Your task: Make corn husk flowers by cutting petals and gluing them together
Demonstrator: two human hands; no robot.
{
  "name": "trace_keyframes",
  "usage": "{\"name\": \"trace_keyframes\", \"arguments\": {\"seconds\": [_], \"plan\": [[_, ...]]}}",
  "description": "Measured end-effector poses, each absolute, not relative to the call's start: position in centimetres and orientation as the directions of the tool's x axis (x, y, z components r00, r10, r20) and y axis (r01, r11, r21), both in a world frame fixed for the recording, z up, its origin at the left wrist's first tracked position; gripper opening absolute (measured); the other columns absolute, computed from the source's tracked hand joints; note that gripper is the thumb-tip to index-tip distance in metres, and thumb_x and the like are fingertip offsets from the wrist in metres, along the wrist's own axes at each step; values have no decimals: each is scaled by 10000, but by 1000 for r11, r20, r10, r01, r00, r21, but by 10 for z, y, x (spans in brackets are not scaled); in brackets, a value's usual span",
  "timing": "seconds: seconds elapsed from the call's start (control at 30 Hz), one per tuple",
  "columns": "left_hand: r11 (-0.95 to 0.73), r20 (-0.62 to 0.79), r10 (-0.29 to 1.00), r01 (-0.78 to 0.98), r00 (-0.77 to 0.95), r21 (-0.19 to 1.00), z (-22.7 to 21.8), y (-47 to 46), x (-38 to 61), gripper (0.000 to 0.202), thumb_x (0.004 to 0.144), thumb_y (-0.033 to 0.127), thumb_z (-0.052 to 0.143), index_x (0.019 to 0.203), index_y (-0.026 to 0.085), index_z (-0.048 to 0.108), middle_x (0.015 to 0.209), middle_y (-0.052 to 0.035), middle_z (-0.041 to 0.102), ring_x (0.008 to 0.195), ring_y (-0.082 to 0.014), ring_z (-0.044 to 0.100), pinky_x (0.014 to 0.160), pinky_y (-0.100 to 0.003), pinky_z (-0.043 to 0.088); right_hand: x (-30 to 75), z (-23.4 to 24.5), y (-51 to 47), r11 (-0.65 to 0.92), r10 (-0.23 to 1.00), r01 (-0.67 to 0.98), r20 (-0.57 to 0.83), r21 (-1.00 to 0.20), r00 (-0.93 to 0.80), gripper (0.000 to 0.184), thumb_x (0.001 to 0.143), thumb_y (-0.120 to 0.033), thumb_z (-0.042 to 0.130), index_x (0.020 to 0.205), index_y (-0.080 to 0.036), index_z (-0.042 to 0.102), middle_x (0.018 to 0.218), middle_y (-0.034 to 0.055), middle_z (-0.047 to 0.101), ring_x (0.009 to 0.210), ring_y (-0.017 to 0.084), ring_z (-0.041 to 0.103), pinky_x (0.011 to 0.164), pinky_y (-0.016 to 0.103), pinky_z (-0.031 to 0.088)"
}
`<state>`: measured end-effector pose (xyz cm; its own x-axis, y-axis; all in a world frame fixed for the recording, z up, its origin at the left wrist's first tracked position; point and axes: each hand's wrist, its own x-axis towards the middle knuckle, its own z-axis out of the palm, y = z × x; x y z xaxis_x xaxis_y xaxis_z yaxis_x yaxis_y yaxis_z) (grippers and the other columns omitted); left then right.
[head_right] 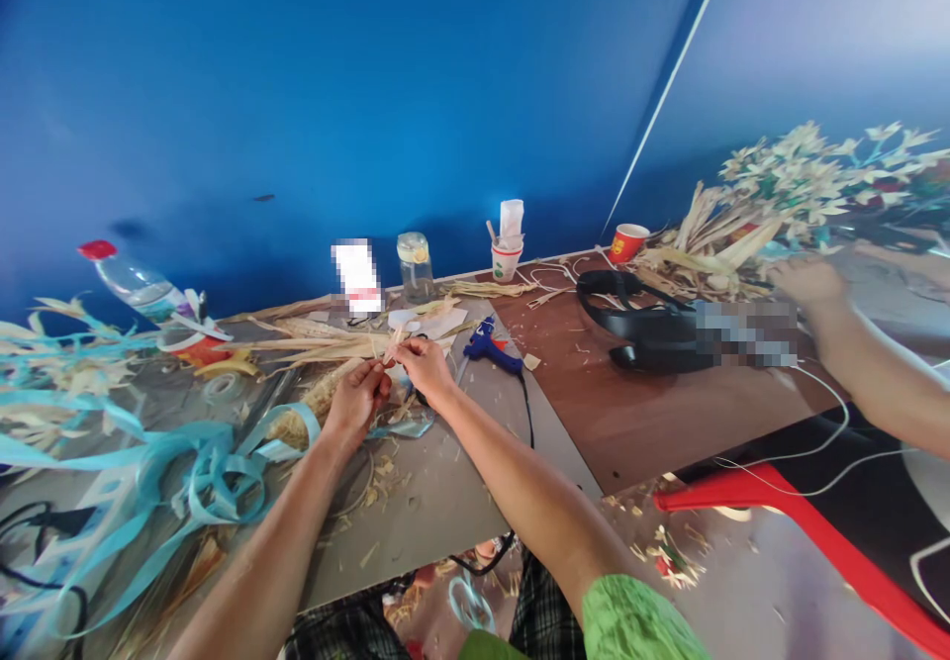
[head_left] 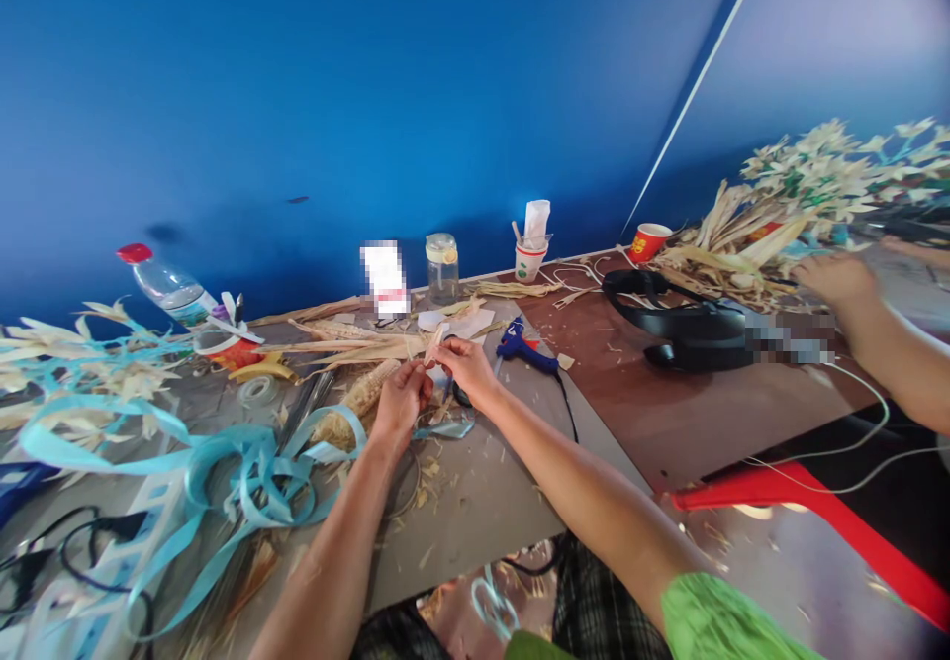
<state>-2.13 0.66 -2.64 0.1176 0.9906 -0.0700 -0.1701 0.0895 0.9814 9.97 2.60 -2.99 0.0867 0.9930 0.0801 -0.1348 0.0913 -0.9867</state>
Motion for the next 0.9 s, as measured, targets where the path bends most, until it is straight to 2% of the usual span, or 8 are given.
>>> {"name": "trace_keyframes", "arguments": {"seconds": [0.23,0.3,0.4,0.53,0.67,0.77,0.83,0.9], "plan": [[102,-87,992,-177,90,979,-27,8,-21,295,676,401,665,801,140,608,465,54,454,408,-61,346,414,-190,208,101,-30,26,73,995,-151,61,-986,84,259,692,-413,596,625,-163,603,472,-48,469,461,80,337,473,228,244],[95,-86,995,-200,57,975,-26,9,-22,306,661,402,676,798,136,608,466,56,454,405,-57,346,415,-190,215,103,-31,29,75,990,-170,52,-983,133,267,695,-425,595,715,-161,629,472,-62,435,461,81,343,477,226,256],[65,-67,998,-228,-1,972,-25,11,-25,312,653,403,682,797,137,607,474,60,450,398,-51,340,410,-191,209,110,-33,36,122,962,-187,69,-975,266,301,683,-423,596,823,-158,626,533,-59,462,472,81,362,480,225,279],[17,-26,999,-219,-40,976,-28,13,-28,300,682,406,655,819,143,607,486,64,446,390,-47,330,401,-191,195,123,-34,46,195,927,-101,150,-976,343,259,687,-418,580,738,-165,579,579,-37,493,493,83,376,480,223,286],[20,-29,999,-200,-44,980,-31,16,-30,309,683,415,645,821,142,602,485,68,442,385,-51,328,400,-196,210,125,-30,51,177,916,-82,133,-981,378,233,747,-397,501,641,-191,480,524,-54,423,461,79,333,454,218,254],[32,-40,998,-196,-38,980,-33,18,-31,332,669,424,648,835,142,597,497,71,446,385,-50,321,399,-195,202,119,-25,49,158,919,-36,134,-987,370,285,778,-378,470,562,-201,415,464,-63,363,432,75,308,443,216,238],[36,-43,998,-189,-35,981,-33,18,-31,339,660,427,649,842,147,594,507,72,450,387,-50,324,395,-193,196,117,-21,47,150,932,8,144,-989,333,349,785,-415,488,520,-195,426,436,-59,359,420,77,322,443,219,249],[48,-56,998,-198,-35,979,-33,18,-31,340,656,427,647,848,153,589,510,74,446,382,-50,316,384,-192,182,122,-18,44,130,951,130,160,-983,263,423,814,-479,461,507,-188,456,429,-49,377,424,83,354,459,222,276]]}}
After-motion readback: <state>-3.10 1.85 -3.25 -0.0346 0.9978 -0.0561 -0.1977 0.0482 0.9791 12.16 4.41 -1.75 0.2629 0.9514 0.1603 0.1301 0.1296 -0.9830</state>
